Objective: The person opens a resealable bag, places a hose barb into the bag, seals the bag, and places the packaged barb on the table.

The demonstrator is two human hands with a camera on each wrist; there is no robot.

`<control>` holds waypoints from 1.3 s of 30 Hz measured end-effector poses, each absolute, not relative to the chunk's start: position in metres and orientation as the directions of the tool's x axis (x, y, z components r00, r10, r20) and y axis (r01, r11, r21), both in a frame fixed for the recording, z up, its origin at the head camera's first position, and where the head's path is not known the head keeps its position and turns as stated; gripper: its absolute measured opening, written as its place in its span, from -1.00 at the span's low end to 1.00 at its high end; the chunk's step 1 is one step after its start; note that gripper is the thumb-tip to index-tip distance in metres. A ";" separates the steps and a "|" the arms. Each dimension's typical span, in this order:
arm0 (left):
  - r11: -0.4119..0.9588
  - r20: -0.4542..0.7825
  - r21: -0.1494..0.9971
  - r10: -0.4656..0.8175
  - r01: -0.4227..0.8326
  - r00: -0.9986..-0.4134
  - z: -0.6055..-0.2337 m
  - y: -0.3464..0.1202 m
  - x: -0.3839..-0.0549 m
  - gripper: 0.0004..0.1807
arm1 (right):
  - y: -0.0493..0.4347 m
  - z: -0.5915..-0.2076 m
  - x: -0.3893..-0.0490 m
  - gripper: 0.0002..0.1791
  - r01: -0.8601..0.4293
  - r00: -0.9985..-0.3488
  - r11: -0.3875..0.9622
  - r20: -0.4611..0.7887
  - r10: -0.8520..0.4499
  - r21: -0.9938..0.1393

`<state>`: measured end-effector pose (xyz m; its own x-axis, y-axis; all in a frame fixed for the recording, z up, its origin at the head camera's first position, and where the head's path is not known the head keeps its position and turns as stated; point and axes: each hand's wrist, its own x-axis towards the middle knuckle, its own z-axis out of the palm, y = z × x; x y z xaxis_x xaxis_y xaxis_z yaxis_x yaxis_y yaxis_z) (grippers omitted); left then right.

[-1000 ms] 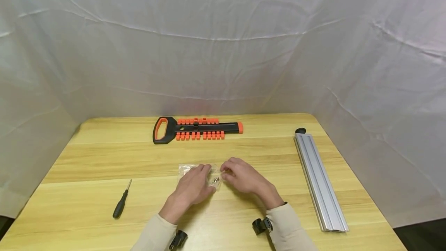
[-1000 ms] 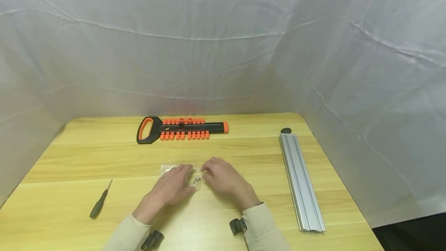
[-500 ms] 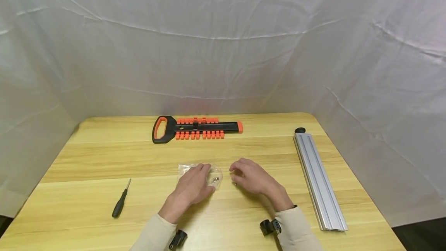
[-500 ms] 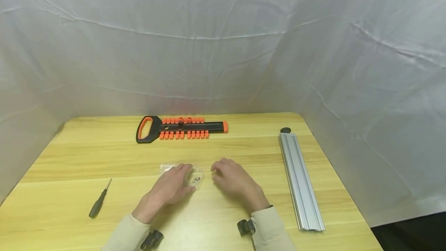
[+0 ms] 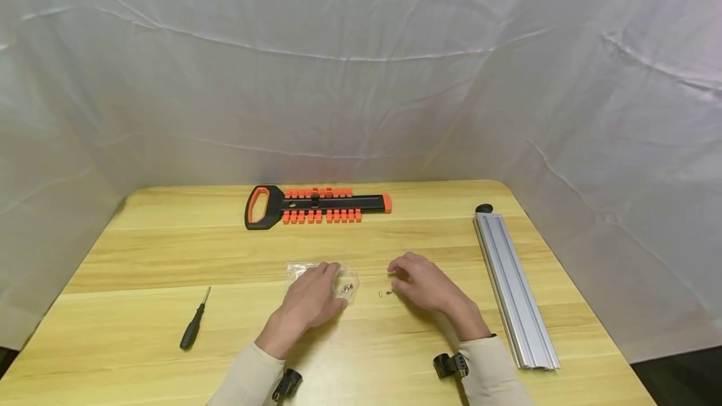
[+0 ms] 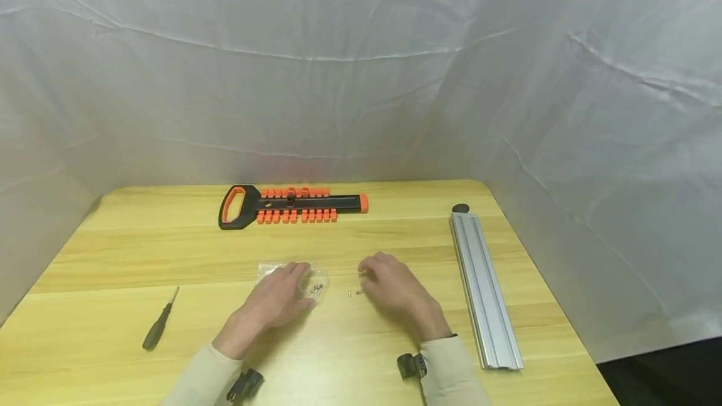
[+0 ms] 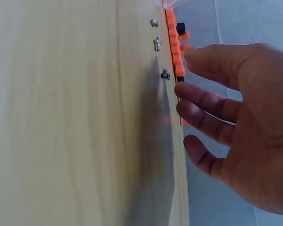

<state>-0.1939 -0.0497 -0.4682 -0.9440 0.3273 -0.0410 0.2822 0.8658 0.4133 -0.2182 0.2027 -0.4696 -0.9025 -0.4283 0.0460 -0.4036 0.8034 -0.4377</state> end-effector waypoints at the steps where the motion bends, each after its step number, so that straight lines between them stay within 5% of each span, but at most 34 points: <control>1: 0.865 -0.043 0.415 0.328 0.282 -0.944 -0.468 -0.050 -0.194 -0.27 | 0.204 -0.470 -0.218 -0.75 -0.401 -0.904 0.805 0.047 -0.424 -0.437; 25: 0.858 -0.015 0.422 0.329 0.293 -0.944 -0.469 -0.050 -0.194 -0.30 | 0.235 -0.480 -0.218 -0.78 -0.300 -0.932 0.846 -0.052 -0.358 -0.441; 39: 0.861 -0.033 0.426 0.321 0.277 -0.947 -0.468 -0.051 -0.194 -0.29 | 0.211 -0.480 -0.221 -0.88 -0.369 -0.908 0.829 -0.028 -0.418 -0.421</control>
